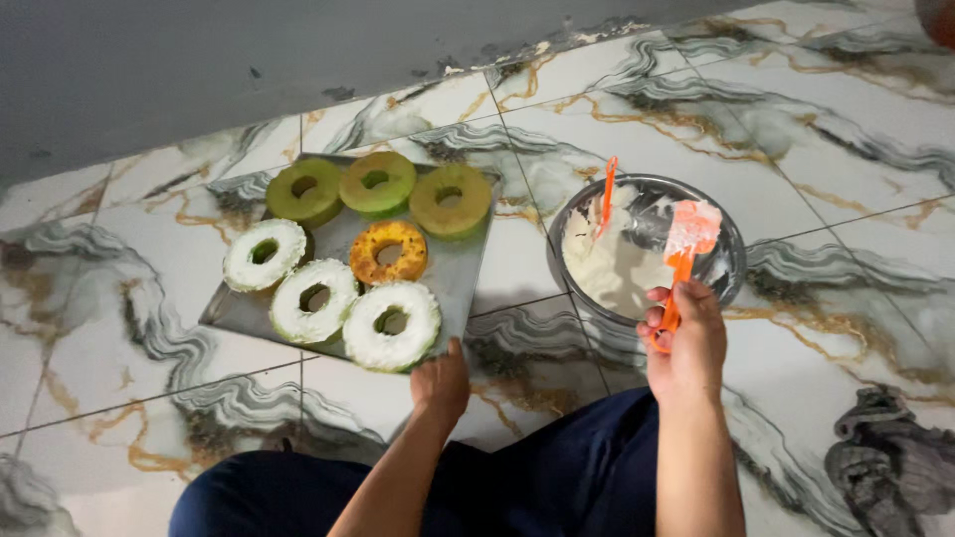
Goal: The person uses a spatula to spread white frosting onto several donuts arranged on a metal tray. The person scoops frosting from a metal bowl and applies it to each donut one at a time.
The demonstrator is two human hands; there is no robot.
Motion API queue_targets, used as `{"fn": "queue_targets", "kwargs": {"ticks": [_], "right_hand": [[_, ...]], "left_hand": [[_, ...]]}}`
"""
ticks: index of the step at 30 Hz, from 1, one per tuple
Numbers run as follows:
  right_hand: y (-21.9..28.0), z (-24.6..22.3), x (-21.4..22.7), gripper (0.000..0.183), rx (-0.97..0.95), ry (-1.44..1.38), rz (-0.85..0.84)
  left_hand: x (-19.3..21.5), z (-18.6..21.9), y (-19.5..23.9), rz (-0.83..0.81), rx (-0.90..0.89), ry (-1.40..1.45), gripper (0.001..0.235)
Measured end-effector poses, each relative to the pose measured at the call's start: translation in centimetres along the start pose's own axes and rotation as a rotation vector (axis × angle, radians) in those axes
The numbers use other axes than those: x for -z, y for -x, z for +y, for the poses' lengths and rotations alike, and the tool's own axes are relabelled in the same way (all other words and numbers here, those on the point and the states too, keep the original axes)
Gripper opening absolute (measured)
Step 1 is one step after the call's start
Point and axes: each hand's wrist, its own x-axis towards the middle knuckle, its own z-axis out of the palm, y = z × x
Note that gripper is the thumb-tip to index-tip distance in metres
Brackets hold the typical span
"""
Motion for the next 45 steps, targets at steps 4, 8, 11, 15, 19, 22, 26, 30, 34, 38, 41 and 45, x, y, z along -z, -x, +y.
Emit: {"fn": "queue_targets", "kwargs": {"ticks": [4,8,11,15,19,22,26,30,34,38,41,45], "right_hand": [[-0.3,-0.1,0.9,0.007,0.003,0.005,-0.002],[-0.1,-0.3,1.2,0.008,0.016,0.022,-0.087],[0.0,-0.2,0.6,0.008,0.015,0.04,-0.083],[0.5,0.3,0.1,0.011,0.023,0.106,-0.089],[0.6,0.0,-0.2,0.009,0.025,0.117,-0.091],[0.8,-0.1,-0.2,0.01,0.039,0.122,-0.083],[0.1,-0.5,-0.6,0.005,0.168,0.079,0.059],[-2.6,-3.8,-0.6,0.015,0.347,0.395,0.128],[-7.9,-8.3,-0.3,0.018,0.177,1.149,-0.04],[-13.4,-5.6,-1.4,0.027,0.018,1.674,-0.236],[-14.9,0.8,-2.6,0.034,0.227,1.884,-0.273],[-14.1,4.4,-3.6,0.031,-0.035,2.013,-0.206]], "left_hand": [[-2.2,-5.1,2.3,-0.007,0.0,-0.248,0.024],[-0.3,-9.1,3.4,-0.106,0.113,-0.497,0.02],[1.5,-10.1,4.1,-0.252,0.232,-0.54,0.042],[1.4,-8.3,3.9,-0.095,0.019,-0.576,0.031],[0.7,-7.0,1.4,0.578,-0.161,-0.537,0.044],[0.8,-7.3,-0.1,0.425,-0.232,-0.287,0.033],[1.7,-8.1,-1.6,0.448,-0.28,-0.244,0.031],[3.0,-8.7,-3.4,0.259,-0.249,-0.183,0.012],[4.3,-10.4,-2.6,0.077,-0.227,-0.14,0.016],[5.4,-11.9,0.4,-0.124,-0.065,-0.124,0.024],[7.2,-12.0,1.3,-0.315,-0.01,-0.184,0.027],[9.8,-11.6,3.2,-0.45,0.203,-0.075,0.041]]}}
